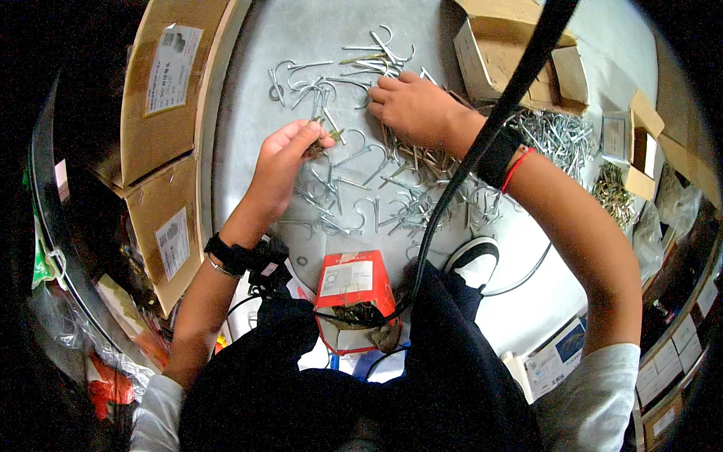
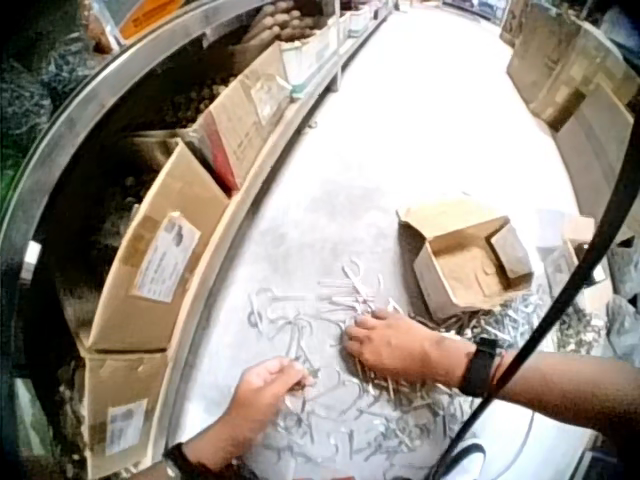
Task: The person sorts metal hooks on a table, picking them up and placing them into a red box. They handle the hooks by hand, separating them from a larger pile and organizing them into the container.
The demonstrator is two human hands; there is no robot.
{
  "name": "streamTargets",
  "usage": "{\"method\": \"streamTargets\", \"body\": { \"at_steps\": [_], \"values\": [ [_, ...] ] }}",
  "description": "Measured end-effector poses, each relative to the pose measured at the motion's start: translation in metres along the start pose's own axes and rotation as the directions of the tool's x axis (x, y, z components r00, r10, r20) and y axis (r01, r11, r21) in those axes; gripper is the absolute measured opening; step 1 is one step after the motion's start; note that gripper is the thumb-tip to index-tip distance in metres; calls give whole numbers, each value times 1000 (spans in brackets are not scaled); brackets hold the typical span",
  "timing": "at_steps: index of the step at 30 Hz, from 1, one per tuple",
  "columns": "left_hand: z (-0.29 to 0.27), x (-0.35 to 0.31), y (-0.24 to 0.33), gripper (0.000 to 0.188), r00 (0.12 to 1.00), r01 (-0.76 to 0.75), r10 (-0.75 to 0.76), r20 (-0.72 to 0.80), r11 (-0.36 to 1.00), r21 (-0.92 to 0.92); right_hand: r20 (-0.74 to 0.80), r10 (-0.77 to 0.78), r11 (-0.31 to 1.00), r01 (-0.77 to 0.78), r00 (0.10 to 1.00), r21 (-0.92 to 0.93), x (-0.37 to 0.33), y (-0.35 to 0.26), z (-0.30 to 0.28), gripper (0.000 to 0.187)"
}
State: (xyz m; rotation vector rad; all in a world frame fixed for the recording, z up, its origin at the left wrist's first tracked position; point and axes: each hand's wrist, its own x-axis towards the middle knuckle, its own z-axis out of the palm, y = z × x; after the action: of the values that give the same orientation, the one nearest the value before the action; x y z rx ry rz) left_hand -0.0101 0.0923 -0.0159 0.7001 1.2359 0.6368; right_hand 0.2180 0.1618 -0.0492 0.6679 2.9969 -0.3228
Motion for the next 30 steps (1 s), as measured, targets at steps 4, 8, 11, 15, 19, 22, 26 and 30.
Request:
{"method": "streamTargets", "body": {
  "at_steps": [4, 8, 11, 15, 19, 22, 26, 30],
  "values": [
    [-1, 10, 7, 23, 999, 4, -4, 41, 1000, 3, 88, -40, 999, 40, 995, -2, 4, 5, -1, 17],
    [-5, 17, 12, 22, 998, -31, 32, 60, 999, -13, 58, -103, 995, 104, 993, -10, 2, 6, -5, 18],
    [-12, 23, 13, 21, 995, -49, 50, 81, 999, -9, 12, -121, 991, 120, 993, 50, 0, 5, -11, 15],
    [-17, 25, 19, 22, 993, 2, -3, 115, 1000, 14, -33, -69, 948, 76, 997, 309, -1, 0, -28, 11],
    [-12, 27, 18, 23, 989, -15, 16, 149, 1000, -12, -102, 57, 815, 12, 993, 579, 2, -12, -47, 11],
    [-8, 26, 14, 23, 976, -51, 51, 211, 999, -6, -164, 80, 771, 43, 983, 635, 9, -31, -66, 15],
    [-3, 23, 2, 23, 946, -107, 89, 313, 994, 38, -168, 158, 766, -13, 973, 643, 15, -45, -76, 15],
    [2, 16, 5, 24, 950, -90, 92, 300, 996, -20, -68, 367, 601, -181, 928, 778, 16, -49, -78, 19]
  ]
}}
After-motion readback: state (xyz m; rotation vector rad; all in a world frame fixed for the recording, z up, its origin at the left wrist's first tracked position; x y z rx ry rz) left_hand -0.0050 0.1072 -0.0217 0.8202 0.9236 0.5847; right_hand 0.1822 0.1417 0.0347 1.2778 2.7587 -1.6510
